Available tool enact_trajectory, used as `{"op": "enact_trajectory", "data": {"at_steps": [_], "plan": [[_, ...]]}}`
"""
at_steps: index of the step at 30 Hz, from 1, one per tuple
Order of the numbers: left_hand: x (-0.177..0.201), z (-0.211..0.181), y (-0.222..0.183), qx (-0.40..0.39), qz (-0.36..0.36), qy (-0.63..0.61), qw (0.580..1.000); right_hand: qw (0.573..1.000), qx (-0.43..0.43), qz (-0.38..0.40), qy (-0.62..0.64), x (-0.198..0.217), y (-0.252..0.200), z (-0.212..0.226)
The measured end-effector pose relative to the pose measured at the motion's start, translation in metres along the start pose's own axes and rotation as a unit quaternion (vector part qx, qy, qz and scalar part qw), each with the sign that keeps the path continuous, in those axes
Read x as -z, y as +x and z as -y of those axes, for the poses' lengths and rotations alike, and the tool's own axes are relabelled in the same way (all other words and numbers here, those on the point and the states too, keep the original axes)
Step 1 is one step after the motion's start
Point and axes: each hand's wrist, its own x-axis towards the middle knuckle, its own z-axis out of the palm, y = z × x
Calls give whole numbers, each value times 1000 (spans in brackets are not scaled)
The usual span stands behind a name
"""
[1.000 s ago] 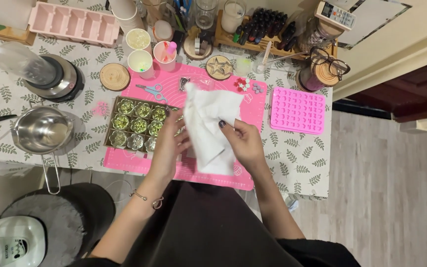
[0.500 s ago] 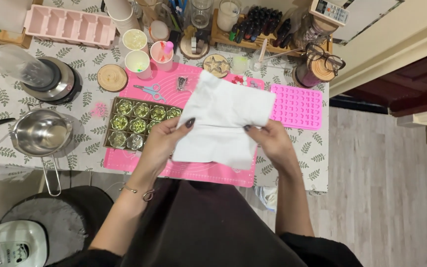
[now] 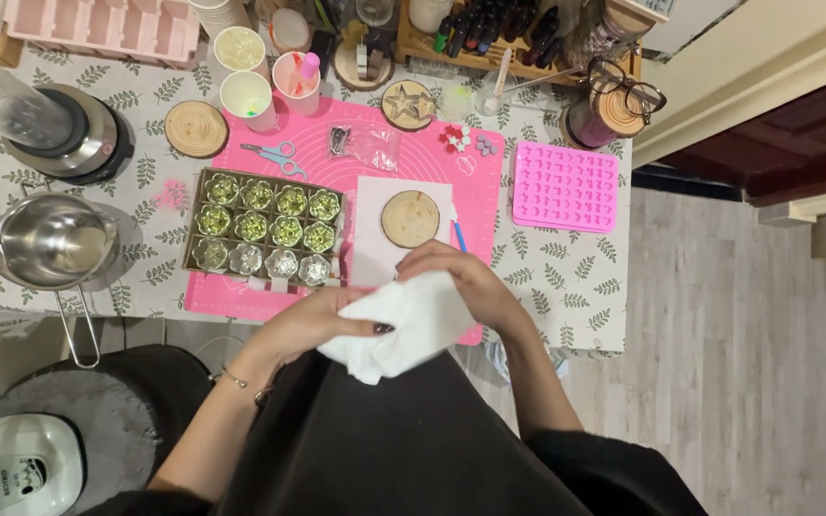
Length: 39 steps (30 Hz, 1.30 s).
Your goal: Decorating small containers and preparing materials for a craft project.
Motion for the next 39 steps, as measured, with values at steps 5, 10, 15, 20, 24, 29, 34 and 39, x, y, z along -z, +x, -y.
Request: {"op": "enact_trajectory", "data": {"at_steps": [5,10,15,20,24,29,34,39], "plan": [[16,33,-18,35,-136,36,989,966,-168,-194,-1,-29,33,-142],[14,23,-40,69,-224,-36,971,913,-177,-240,-279,-52,59,-157],[15,30,-40,9,-248,-188,950,884,-240,-264,-302,-62,64,-157],[11,33,-26,1,-273,-228,935,878,-264,-278,-286,-67,63,-165],[7,24,-19,-9,-284,-254,924,879,-275,-287,-264,-64,61,-168],[5,25,-5,-50,-287,-241,926,896,-254,-286,-227,-62,55,-165],[-3,21,4,-92,-285,-242,923,935,-169,-285,-126,-41,53,-142],[-31,-32,-13,-138,-188,-380,895,949,-47,-305,-61,-20,52,26]]}}
